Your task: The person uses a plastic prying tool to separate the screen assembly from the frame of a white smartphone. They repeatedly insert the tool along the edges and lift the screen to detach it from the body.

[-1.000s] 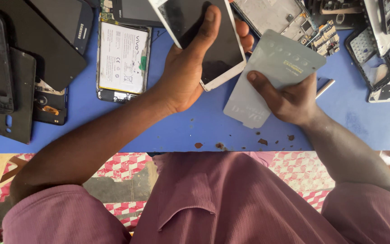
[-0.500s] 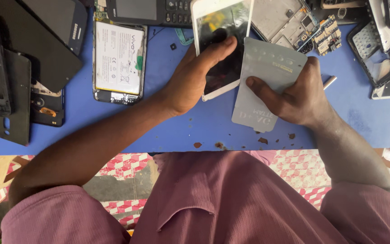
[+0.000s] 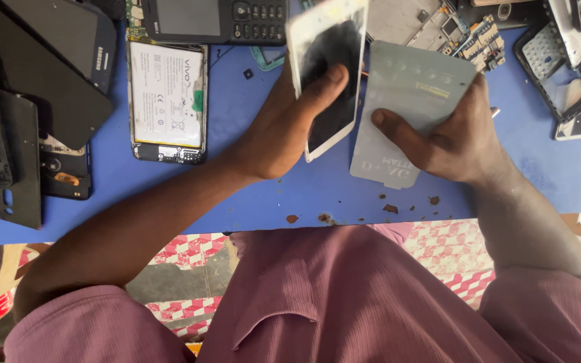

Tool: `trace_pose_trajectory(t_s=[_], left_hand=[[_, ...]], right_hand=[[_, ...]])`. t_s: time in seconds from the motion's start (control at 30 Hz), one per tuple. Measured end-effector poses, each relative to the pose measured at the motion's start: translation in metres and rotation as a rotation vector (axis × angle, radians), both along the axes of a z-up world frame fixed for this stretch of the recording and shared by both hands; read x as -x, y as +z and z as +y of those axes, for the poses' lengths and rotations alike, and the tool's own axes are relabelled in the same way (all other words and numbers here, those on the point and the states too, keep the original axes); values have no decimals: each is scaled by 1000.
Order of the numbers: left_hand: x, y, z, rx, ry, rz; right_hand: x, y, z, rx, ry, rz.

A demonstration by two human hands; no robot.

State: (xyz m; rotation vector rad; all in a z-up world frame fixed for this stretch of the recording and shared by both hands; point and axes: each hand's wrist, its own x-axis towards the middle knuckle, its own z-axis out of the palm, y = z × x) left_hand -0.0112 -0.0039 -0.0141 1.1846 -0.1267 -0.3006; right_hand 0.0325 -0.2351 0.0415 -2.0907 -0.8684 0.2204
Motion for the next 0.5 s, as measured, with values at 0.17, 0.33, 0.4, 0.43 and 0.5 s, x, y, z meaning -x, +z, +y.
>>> trace_pose_trajectory(t_s=[0.17, 0.33, 0.4, 0.43, 0.5], left_hand=[[6, -1, 2, -117, -80, -198], [7, -3, 4, -321, -77, -377], [7, -3, 4, -405, -78, -408], [7, -2, 3, -434, -72, -417], [10, -1, 1, -489, -50, -438]], right_hand=[[1, -6, -4, 55, -33, -14], [3, -8, -5, 111, -34, -45], [2, -8, -6, 114, -13, -78], [2, -8, -6, 116, -3, -93], [0, -8, -5, 47, -7, 15]])
